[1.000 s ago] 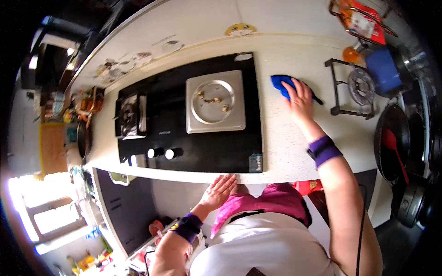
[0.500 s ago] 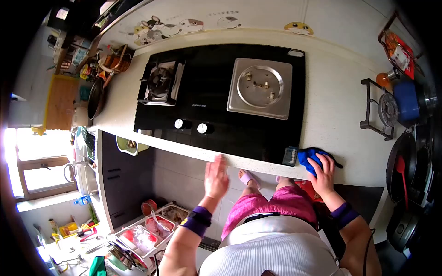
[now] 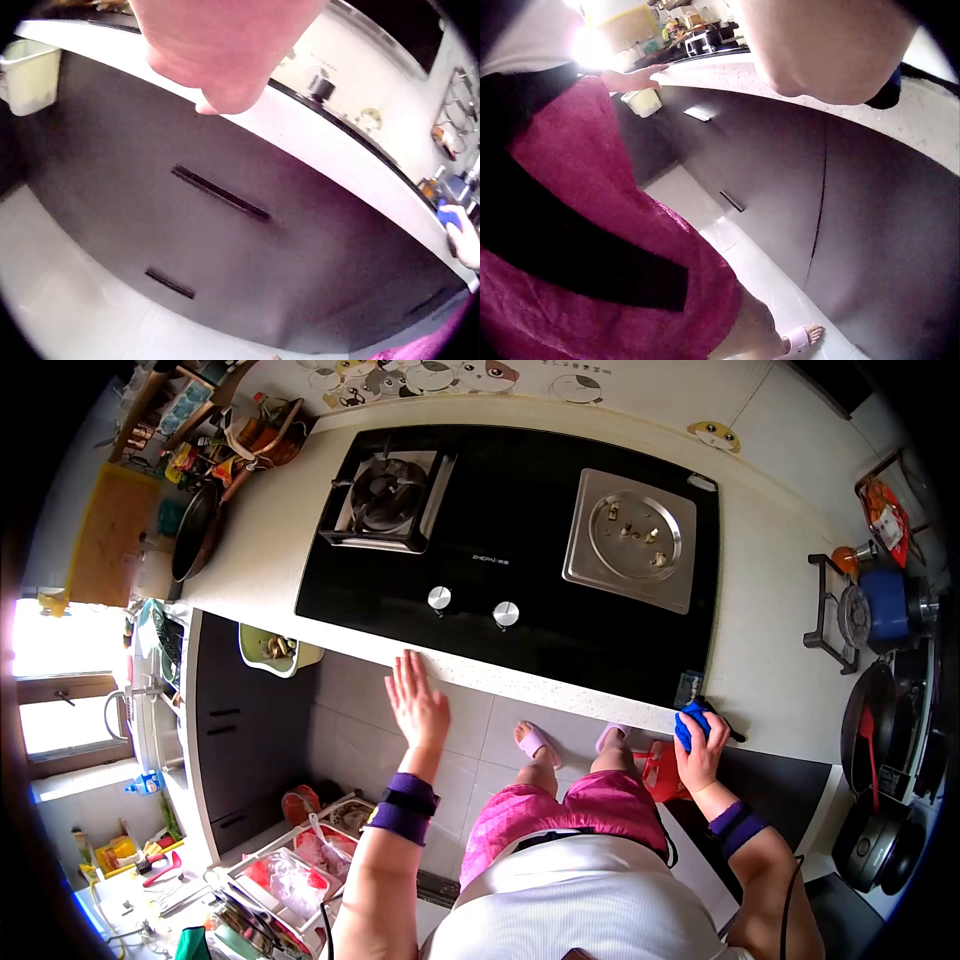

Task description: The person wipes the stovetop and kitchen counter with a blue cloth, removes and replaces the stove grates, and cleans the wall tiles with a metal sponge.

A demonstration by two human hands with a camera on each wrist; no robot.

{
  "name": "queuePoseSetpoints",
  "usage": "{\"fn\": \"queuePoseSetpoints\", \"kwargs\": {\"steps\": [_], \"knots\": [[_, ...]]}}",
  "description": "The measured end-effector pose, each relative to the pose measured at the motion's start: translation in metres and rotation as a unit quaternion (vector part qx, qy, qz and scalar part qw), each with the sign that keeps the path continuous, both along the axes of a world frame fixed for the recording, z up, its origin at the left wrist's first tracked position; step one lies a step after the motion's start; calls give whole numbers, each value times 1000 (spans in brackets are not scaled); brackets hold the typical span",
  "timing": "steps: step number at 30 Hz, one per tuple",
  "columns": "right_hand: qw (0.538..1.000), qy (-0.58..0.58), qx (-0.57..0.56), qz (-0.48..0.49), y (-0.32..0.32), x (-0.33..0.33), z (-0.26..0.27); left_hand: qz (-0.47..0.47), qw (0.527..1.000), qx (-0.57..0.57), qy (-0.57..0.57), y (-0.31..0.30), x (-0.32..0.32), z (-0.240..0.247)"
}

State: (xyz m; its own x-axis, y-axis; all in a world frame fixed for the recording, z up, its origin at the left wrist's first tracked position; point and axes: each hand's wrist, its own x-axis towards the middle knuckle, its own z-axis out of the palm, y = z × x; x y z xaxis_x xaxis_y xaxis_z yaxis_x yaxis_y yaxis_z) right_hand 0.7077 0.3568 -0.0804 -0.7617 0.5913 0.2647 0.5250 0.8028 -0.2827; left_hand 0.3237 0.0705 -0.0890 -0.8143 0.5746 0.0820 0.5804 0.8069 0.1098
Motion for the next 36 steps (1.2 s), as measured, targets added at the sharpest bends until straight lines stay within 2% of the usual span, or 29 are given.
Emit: {"fn": "queuePoseSetpoints", "kwargs": {"steps": [1,2,3,4,6,9,11,14,18,22,23,26,28,30,33,36], "knots": [[1000,5,7,-3,-3,-2,-1,-17,1000,11,-15,7,12,2],[1000,3,2,-6,-4,-2,-2,-90,996,-17,12,7,24,-21],[1000,1,-2,-10,-5,-1,-3,-125,989,49,-57,19,45,-7],[1000,0,-8,-13,-6,1,-4,-147,982,63,-102,27,63,-2],[1000,-4,-5,-9,-6,1,-2,-194,977,64,-64,30,72,5],[999,-20,-25,-1,-8,1,4,-121,990,47,-56,8,24,-1],[999,-29,-42,14,-18,1,5,-58,998,10,-2,-15,-18,-5],[996,0,-28,85,-48,-45,6,9,998,-39,43,-39,-70,-9],[996,39,-36,71,-88,-131,2,34,999,12,0,-24,-54,-2],[986,27,-74,149,-117,-194,17,-127,989,54,-55,-5,12,-3],[984,12,-75,163,-117,-199,26,-128,989,57,-45,-4,17,5],[964,-54,-35,259,-89,-176,24,-76,996,17,-36,-27,-19,5],[954,-66,-25,291,-78,-163,17,21,1000,9,7,-51,-58,-4],[958,-65,-43,276,-85,-180,16,-2,1000,8,16,-71,-86,-5],[963,-57,0,263,-113,-226,-5,22,990,140,-4,-83,-92,1],[957,-63,-20,281,-152,-290,0,78,973,217,3,-104,-74,5]]}}
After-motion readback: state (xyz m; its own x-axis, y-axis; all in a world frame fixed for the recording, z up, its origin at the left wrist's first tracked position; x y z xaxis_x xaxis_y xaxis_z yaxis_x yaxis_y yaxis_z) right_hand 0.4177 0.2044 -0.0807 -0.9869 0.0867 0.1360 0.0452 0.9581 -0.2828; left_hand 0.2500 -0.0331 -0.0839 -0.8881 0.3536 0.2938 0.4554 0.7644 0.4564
